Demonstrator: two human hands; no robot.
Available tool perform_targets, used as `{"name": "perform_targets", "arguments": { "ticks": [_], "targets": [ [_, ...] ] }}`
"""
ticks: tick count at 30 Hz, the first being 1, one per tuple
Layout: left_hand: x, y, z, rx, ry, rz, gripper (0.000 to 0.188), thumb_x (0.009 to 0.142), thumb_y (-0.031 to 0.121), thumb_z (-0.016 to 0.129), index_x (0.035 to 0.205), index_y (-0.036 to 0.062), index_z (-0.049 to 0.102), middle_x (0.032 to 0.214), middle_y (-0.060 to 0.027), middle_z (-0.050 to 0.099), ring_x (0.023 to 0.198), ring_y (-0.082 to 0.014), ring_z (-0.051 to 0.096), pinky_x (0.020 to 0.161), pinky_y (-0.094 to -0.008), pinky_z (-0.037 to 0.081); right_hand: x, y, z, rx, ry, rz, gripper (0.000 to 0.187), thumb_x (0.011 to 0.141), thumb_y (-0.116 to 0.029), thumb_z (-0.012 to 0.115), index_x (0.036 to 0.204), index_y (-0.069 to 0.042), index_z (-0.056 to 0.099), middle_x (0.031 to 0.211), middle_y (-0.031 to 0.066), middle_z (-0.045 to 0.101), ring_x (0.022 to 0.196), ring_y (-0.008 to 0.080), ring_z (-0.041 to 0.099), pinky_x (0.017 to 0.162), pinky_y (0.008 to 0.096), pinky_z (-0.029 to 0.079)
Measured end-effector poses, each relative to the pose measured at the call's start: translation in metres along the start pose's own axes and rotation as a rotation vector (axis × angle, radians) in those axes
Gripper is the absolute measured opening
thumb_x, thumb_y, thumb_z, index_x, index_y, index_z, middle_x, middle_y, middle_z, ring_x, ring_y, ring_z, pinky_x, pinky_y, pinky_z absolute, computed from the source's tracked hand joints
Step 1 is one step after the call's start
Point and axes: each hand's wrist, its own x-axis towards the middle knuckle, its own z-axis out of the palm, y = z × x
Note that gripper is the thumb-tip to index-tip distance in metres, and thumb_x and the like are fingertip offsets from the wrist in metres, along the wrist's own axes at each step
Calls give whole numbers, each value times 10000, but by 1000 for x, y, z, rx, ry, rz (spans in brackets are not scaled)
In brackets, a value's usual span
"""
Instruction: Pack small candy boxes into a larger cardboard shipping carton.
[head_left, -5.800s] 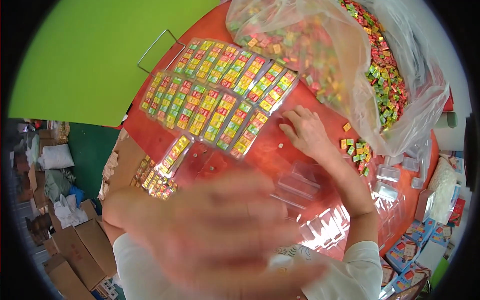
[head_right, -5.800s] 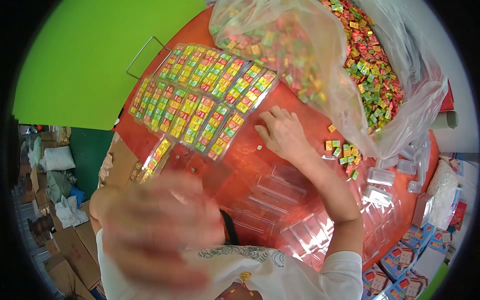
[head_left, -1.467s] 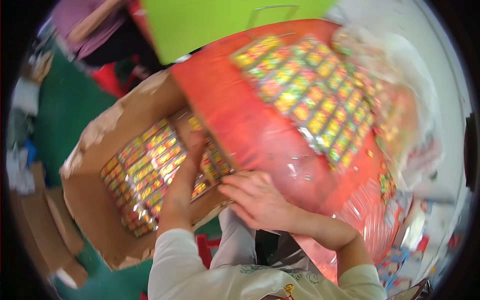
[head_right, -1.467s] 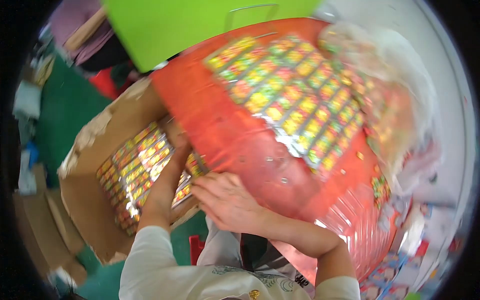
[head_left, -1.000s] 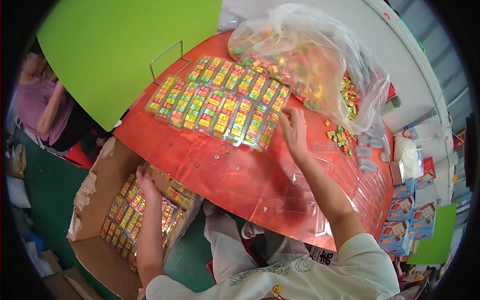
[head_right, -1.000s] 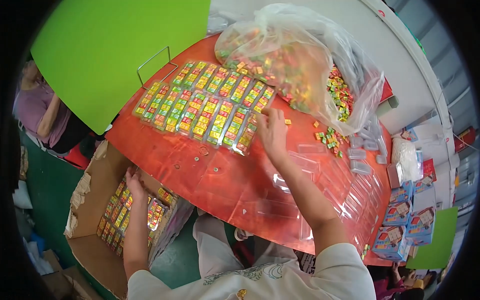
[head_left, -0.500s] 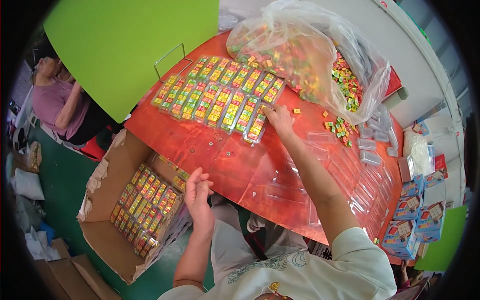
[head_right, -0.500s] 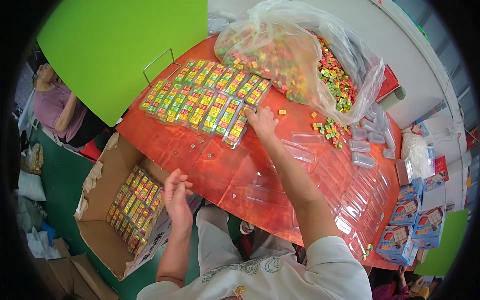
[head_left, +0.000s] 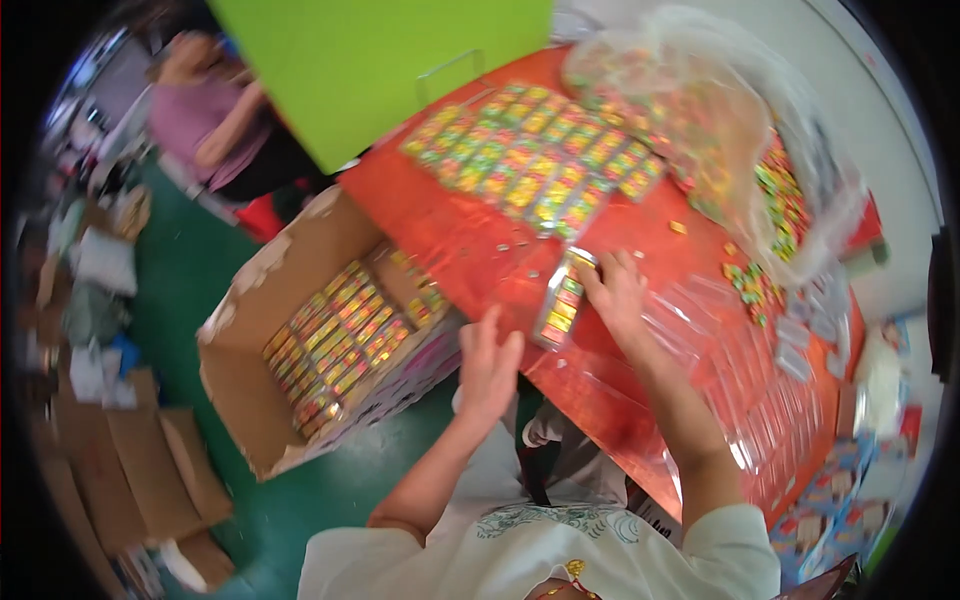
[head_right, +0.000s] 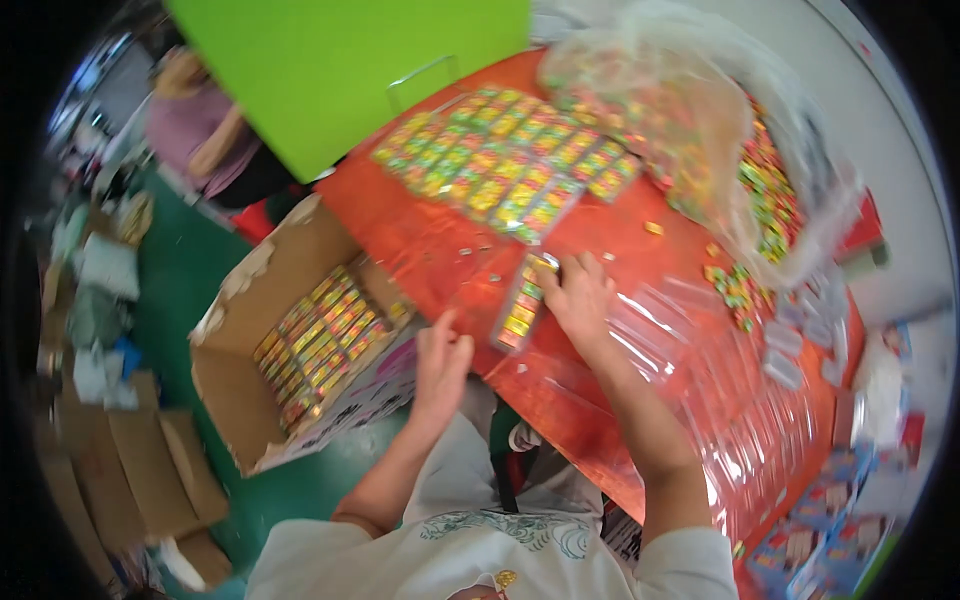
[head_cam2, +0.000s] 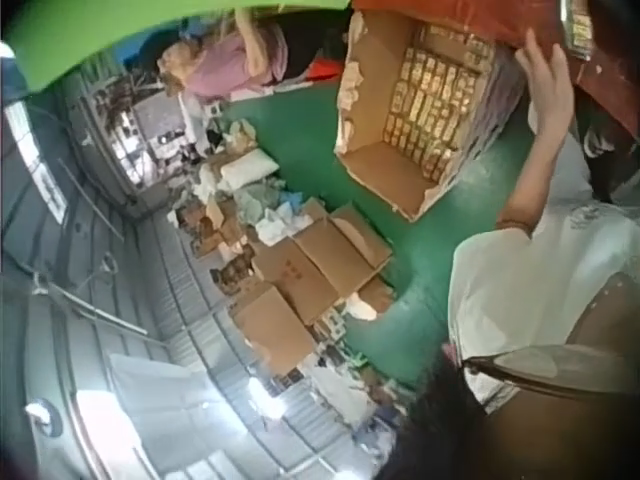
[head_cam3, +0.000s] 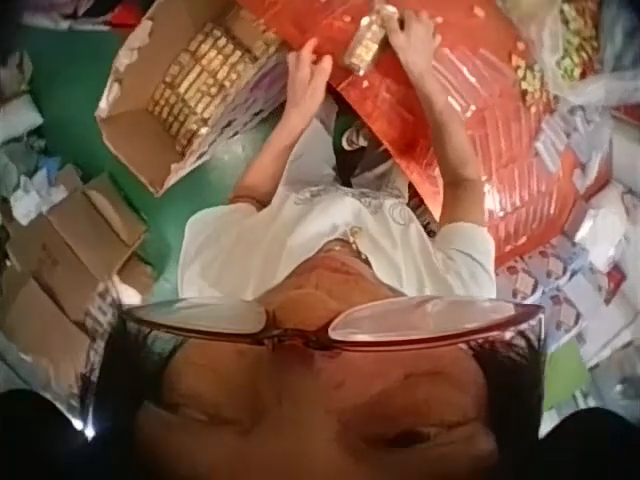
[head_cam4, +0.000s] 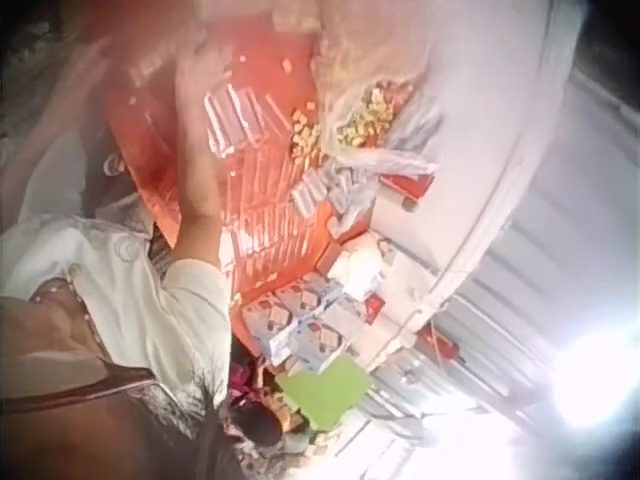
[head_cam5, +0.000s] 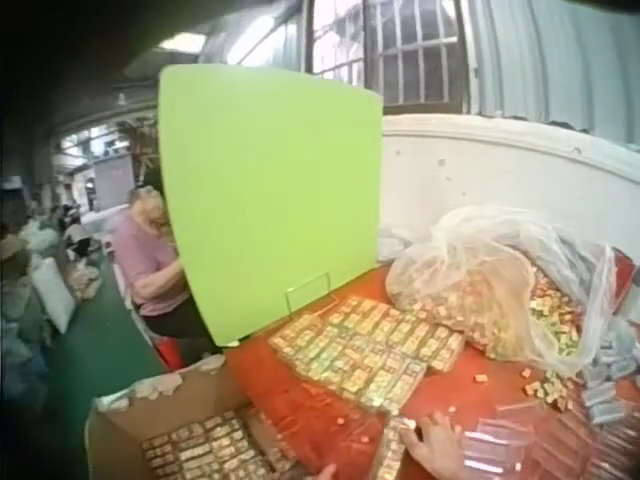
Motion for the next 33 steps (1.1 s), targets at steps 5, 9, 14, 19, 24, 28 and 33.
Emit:
{"name": "perform_targets", "arguments": {
  "ticks": [5,9,14,19,24,28,33],
  "targets": [
    [-32,3,16,-163,-47,-68,600,904,267,536,1387,-12,316,1151,-208,396,1089,-337,460,947,-365,391,-35,-45,-15,172,-79,-143,320,844,-356,572,906,-49,639,955,108,550,972,305,494,841,461,330],
    [-48,5,16,-224,39,-121,615,904,250,530,1398,-23,284,1165,-200,384,1050,-315,485,941,-349,402,-58,-80,-12,209,-118,-121,317,858,-308,557,1010,-36,612,1030,122,527,1004,310,483,854,455,325],
    [-64,12,20,-711,73,-322,606,881,189,526,1406,-2,293,1125,-114,444,894,-173,532,739,-277,467,-73,-99,-9,238,-138,-135,307,861,-266,552,1051,-27,586,1058,128,517,1029,317,481,878,458,324],
    [-67,8,6,-1005,21,-514,550,872,137,521,1376,33,326,1115,-53,514,958,-141,546,800,-286,467,-78,-113,-4,350,-166,-157,281,868,-232,541,1042,-14,573,1040,135,526,1021,320,488,872,460,331],
    [-63,-1,-9,-1151,151,-485,444,889,135,535,1296,50,381,1111,-53,531,955,-131,565,796,-282,472,-70,-142,2,677,-219,-198,237,889,-191,524,1021,4,558,1007,158,525,927,336,522,806,434,382],
    [-40,-3,-45,-1211,97,-430,496,895,127,542,1353,61,361,1105,-39,562,923,-135,588,777,-288,484,-48,-170,7,699,-273,-224,281,910,-202,513,1073,26,538,1018,177,516,919,336,536,801,417,418],
    [17,-43,-103,-1093,225,-353,502,891,112,551,1353,75,359,1119,-61,565,913,-153,591,741,-324,514,-24,-177,9,747,-177,-449,463,921,-242,533,1302,7,449,1248,199,460,1119,351,473,961,417,366]
  ]
}}
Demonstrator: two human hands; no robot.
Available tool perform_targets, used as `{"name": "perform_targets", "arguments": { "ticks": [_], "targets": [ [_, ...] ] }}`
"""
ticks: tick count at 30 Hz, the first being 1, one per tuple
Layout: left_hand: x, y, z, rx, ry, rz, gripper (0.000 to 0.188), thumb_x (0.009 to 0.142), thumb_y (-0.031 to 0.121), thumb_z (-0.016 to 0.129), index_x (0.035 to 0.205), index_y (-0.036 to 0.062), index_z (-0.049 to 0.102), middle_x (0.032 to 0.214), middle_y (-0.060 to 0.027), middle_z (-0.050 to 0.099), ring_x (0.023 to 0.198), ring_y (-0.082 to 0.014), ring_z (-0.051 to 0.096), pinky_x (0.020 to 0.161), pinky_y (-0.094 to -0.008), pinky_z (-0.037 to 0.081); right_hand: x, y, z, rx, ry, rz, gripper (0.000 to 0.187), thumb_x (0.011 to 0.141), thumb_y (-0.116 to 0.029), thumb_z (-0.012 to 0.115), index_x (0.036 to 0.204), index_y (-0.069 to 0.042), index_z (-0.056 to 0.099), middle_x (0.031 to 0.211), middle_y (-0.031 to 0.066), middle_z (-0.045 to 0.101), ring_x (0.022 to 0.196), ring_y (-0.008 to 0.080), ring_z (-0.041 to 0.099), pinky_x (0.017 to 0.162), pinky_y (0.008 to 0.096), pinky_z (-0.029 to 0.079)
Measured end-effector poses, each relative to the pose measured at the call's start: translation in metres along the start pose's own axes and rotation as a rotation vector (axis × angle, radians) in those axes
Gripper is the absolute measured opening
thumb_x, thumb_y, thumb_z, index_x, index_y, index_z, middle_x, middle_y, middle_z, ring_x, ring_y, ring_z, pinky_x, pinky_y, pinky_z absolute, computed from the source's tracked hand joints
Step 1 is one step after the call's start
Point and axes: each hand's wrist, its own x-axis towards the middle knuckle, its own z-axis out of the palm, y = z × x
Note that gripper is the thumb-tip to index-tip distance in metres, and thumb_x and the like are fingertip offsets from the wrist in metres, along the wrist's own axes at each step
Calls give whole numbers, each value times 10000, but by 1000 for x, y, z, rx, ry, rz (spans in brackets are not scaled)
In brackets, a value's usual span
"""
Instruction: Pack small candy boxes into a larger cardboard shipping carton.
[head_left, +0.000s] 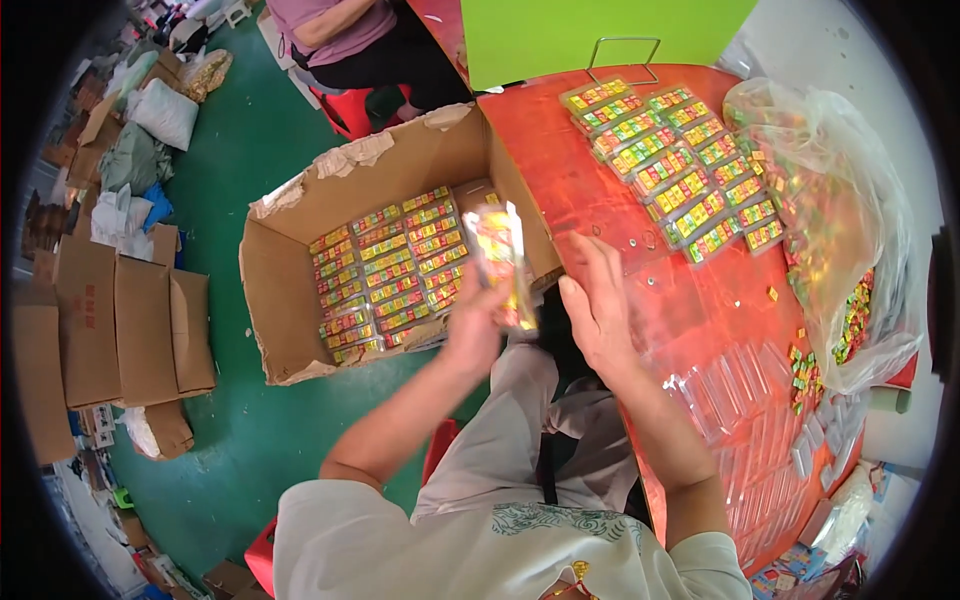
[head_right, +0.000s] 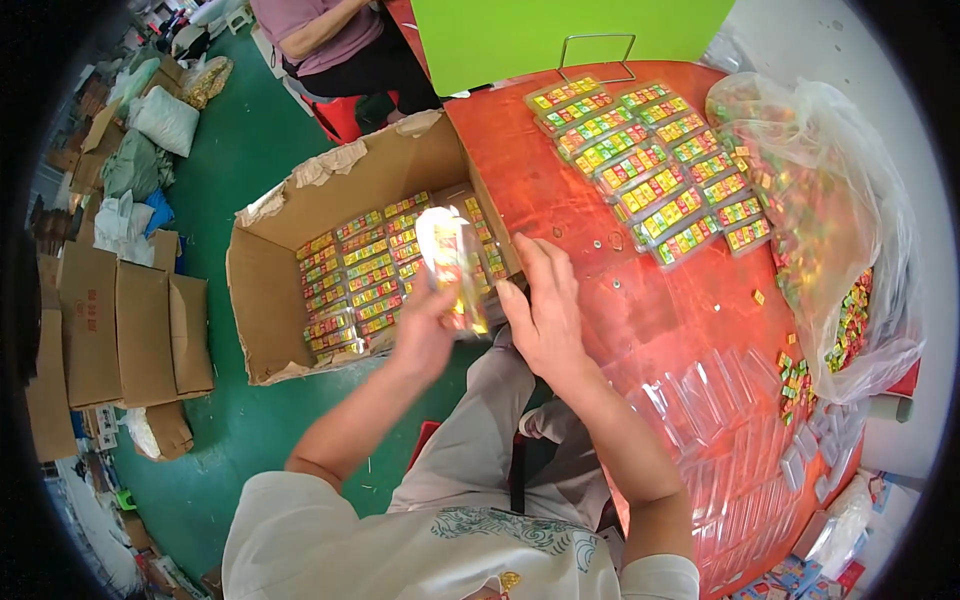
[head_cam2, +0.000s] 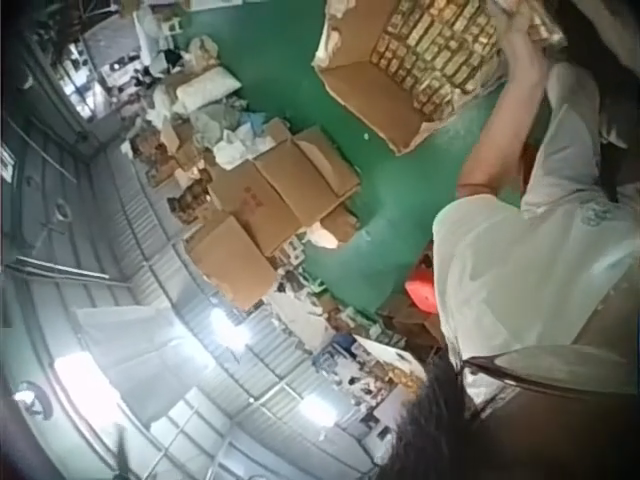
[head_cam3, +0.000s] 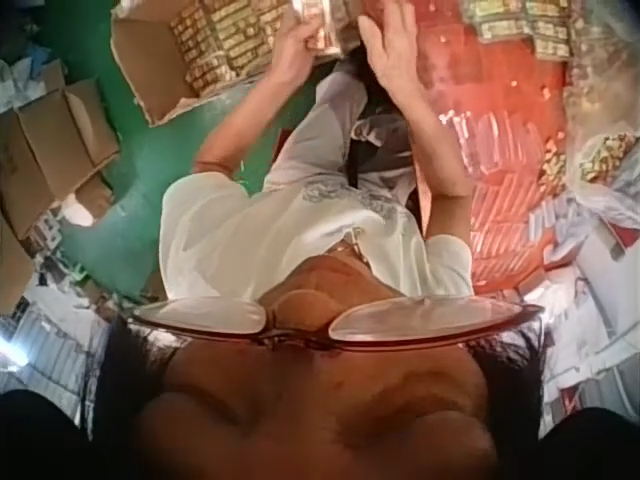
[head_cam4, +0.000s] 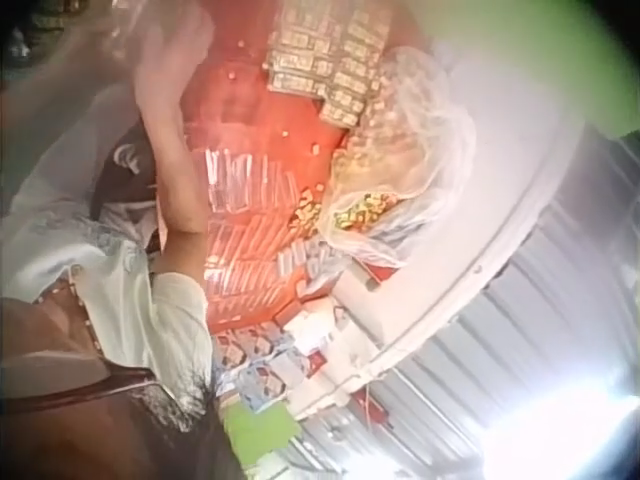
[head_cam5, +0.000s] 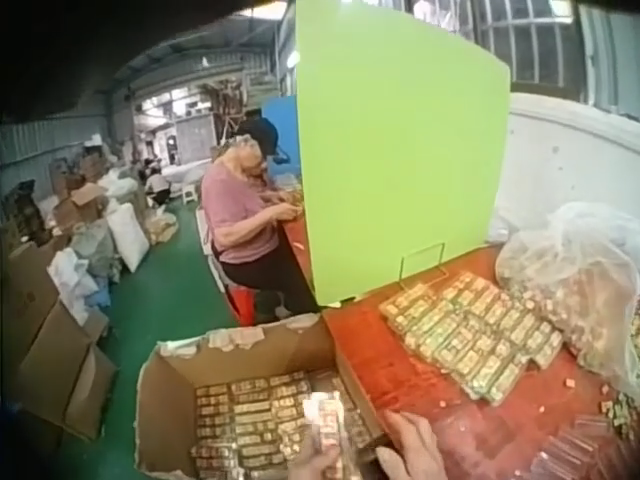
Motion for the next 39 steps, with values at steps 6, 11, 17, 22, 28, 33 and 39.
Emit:
{"name": "perform_targets", "arguments": {
  "ticks": [6,11,17,22,28,33,39],
  "targets": [
    [150,-18,-102,315,290,-32,368,894,87,525,1248,59,428,1031,-63,582,868,-189,572,688,-340,493,-15,20,-14,-309,-162,11,489,848,-172,608,1291,-14,475,1279,168,465,1178,345,442,978,429,332],
    [250,-99,-167,295,326,-80,388,825,-7,500,1188,87,398,988,-79,547,766,-197,538,517,-336,464,-7,26,-8,-380,-277,22,499,772,-123,658,1246,-35,526,1262,128,492,1169,310,454,967,411,321],
    [309,-184,-182,393,598,-128,568,798,-14,494,1330,117,346,1118,-115,510,824,-211,537,528,-328,464,-6,28,-9,-426,-325,55,498,730,-132,676,1201,-34,552,1251,130,496,1150,322,454,963,420,314],
    [321,-202,-193,375,582,-31,524,848,71,528,1319,158,314,1025,-118,545,657,-214,519,539,-389,433,-5,30,-6,-445,-354,42,488,725,-160,678,1185,-40,569,1255,130,494,1133,321,451,950,422,309],
    [321,-179,-187,259,551,-218,492,827,56,537,1274,187,379,995,-77,539,694,-196,525,495,-353,440,-5,32,-8,-463,-367,32,491,718,-174,684,1179,-48,574,1257,129,492,1130,313,450,940,421,307],
    [335,-186,-220,342,591,-86,495,812,66,553,1272,151,392,981,-89,567,707,-199,551,566,-359,474,-3,29,-4,-435,-360,22,486,715,-171,687,1174,-56,578,1259,127,492,1131,312,451,939,421,308],
    [339,-205,-208,436,657,-99,468,788,82,564,1235,113,432,945,-101,589,700,-198,567,559,-350,486,-5,32,-5,-448,-363,41,488,707,-158,693,1172,-61,581,1261,126,494,1132,309,452,940,419,308]
  ]
}}
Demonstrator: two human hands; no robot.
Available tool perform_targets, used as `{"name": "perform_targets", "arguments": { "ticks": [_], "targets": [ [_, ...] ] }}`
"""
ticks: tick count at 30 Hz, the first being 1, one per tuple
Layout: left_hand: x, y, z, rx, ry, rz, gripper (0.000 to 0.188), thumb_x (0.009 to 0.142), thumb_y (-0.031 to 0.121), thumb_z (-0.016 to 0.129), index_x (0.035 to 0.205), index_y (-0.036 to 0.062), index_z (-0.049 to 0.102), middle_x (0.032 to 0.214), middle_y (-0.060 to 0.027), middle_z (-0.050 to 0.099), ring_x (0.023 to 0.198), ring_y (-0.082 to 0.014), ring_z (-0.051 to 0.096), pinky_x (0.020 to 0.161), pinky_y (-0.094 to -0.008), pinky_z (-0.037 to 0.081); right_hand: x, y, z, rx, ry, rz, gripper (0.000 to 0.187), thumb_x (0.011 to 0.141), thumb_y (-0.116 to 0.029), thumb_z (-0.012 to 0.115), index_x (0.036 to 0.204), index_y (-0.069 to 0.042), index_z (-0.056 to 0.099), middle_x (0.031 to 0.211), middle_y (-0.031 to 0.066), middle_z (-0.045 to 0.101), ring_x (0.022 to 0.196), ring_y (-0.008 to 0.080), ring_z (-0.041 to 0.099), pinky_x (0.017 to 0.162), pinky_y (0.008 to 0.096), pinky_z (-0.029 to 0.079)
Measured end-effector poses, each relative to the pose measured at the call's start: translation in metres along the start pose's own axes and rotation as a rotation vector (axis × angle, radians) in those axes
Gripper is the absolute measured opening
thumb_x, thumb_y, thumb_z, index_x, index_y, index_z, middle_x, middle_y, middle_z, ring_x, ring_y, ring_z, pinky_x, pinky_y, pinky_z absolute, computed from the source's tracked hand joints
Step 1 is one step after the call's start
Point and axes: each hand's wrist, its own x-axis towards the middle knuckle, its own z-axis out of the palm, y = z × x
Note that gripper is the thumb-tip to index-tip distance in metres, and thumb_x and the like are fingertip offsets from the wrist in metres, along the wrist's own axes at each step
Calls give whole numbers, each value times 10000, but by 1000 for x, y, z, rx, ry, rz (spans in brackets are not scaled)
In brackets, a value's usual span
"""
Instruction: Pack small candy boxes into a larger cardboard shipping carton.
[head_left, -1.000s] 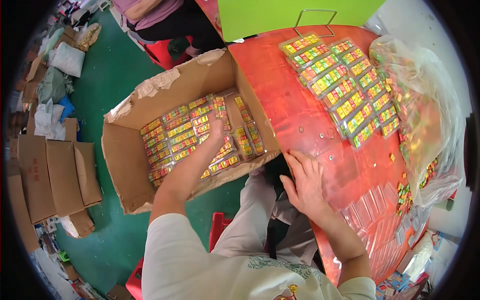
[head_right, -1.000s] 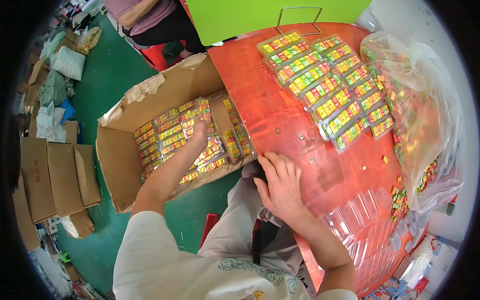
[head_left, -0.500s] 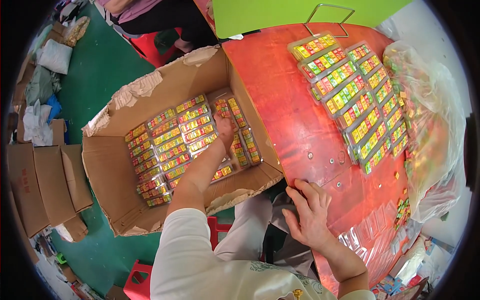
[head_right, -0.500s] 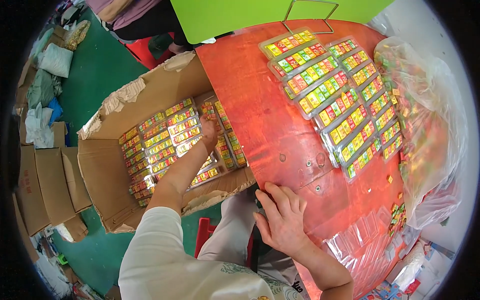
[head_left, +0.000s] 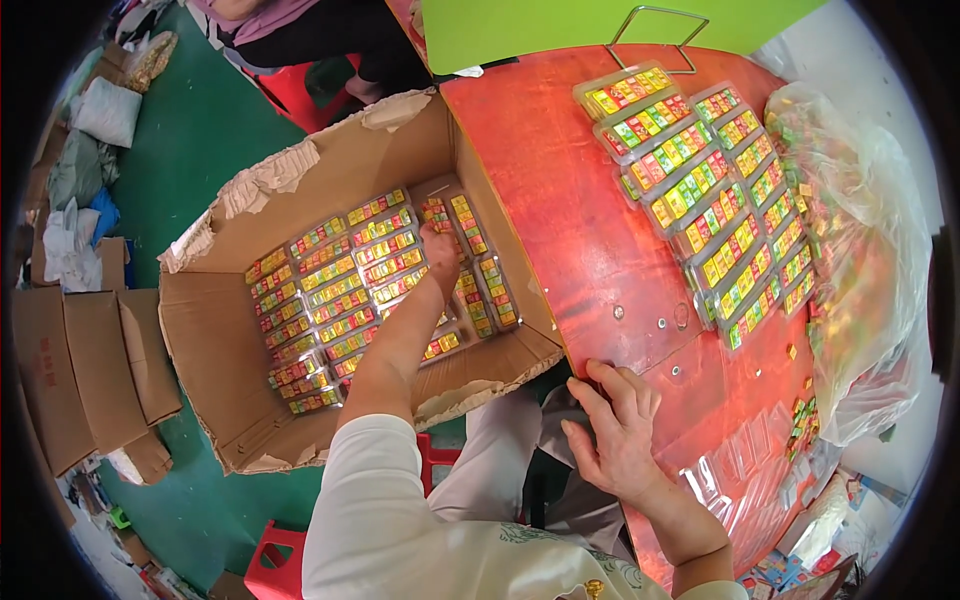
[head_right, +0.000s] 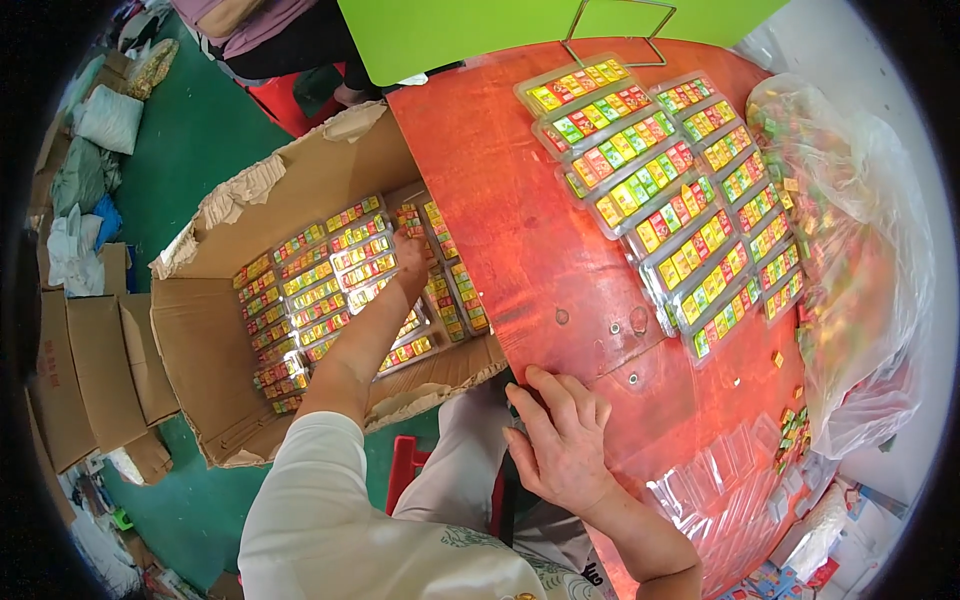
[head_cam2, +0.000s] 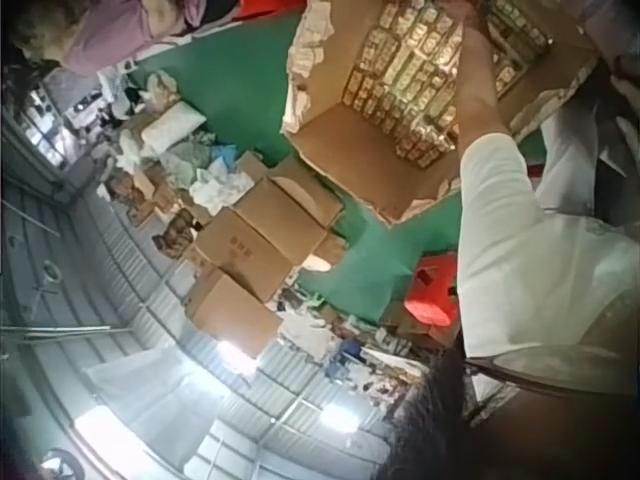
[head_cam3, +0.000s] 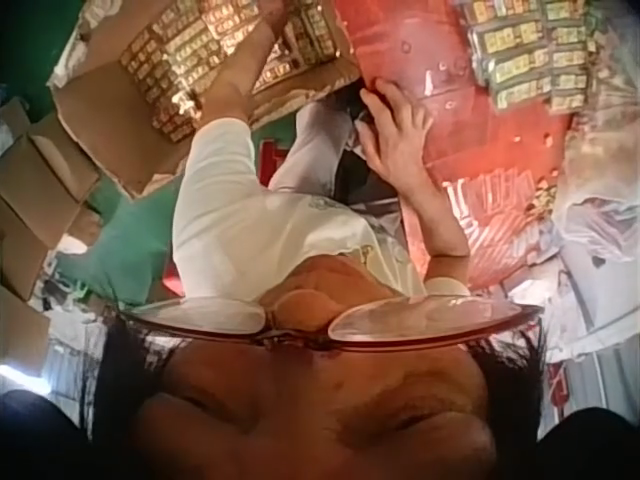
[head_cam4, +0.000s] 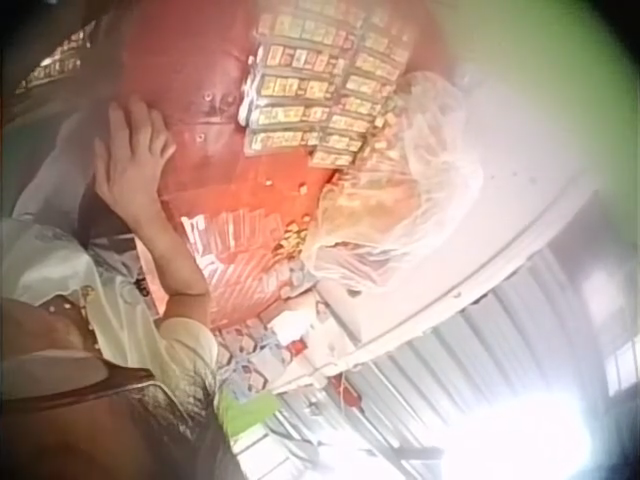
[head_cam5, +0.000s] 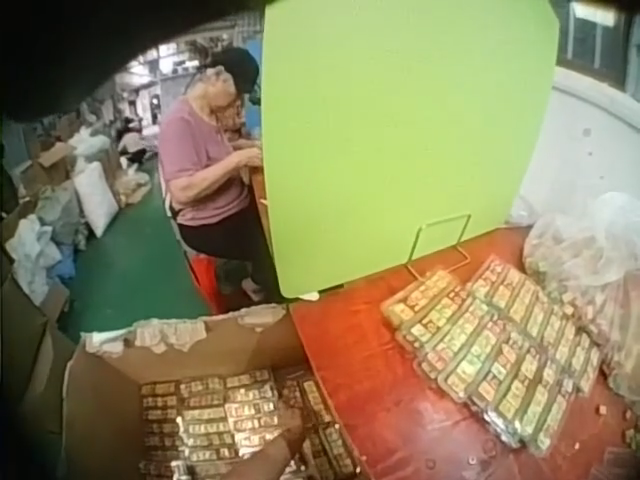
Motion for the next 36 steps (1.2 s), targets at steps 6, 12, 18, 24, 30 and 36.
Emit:
{"name": "perform_targets", "arguments": {
  "ticks": [6,12,18,24,30,36],
  "targets": [
    [-9,9,-6,-95,-100,37,444,777,91,570,1202,88,444,914,-101,579,633,-210,563,503,-342,470,0,-2,-2,6,3,-1,486,704,-155,695,1169,-66,585,1263,123,495,1135,306,452,937,415,309],
    [-14,7,1,-34,-30,90,412,778,112,593,1163,74,452,900,-128,577,656,-234,583,526,-363,480,-2,0,-1,-4,2,4,486,703,-148,695,1169,-67,584,1267,121,493,1138,306,450,937,415,309],
    [18,-33,27,259,48,37,368,802,160,584,1128,32,475,1003,-232,608,806,-363,643,674,-435,522,-2,4,0,-31,-8,30,478,711,-145,694,1169,-63,583,1272,118,491,1141,307,449,946,413,308],
    [124,-91,-25,1156,-222,316,340,834,190,545,1111,0,494,1116,-309,585,974,-430,617,825,-485,507,0,-7,-4,23,25,-14,466,718,-130,691,1166,-57,584,1270,118,492,1150,308,450,954,411,312],
    [99,-86,-20,1203,-81,302,303,854,170,492,1106,2,510,1166,-289,563,1097,-429,556,894,-492,474,1,-10,-1,25,39,-20,466,711,-114,693,1160,-53,586,1260,116,496,1141,308,459,950,407,321],
    [-30,-18,4,1701,-634,758,286,832,273,558,1013,54,594,1032,-195,640,1013,-352,609,813,-430,511,-7,8,1,-53,25,52,462,710,-110,693,1155,-53,585,1253,116,498,1140,308,461,951,410,320]
  ]
}}
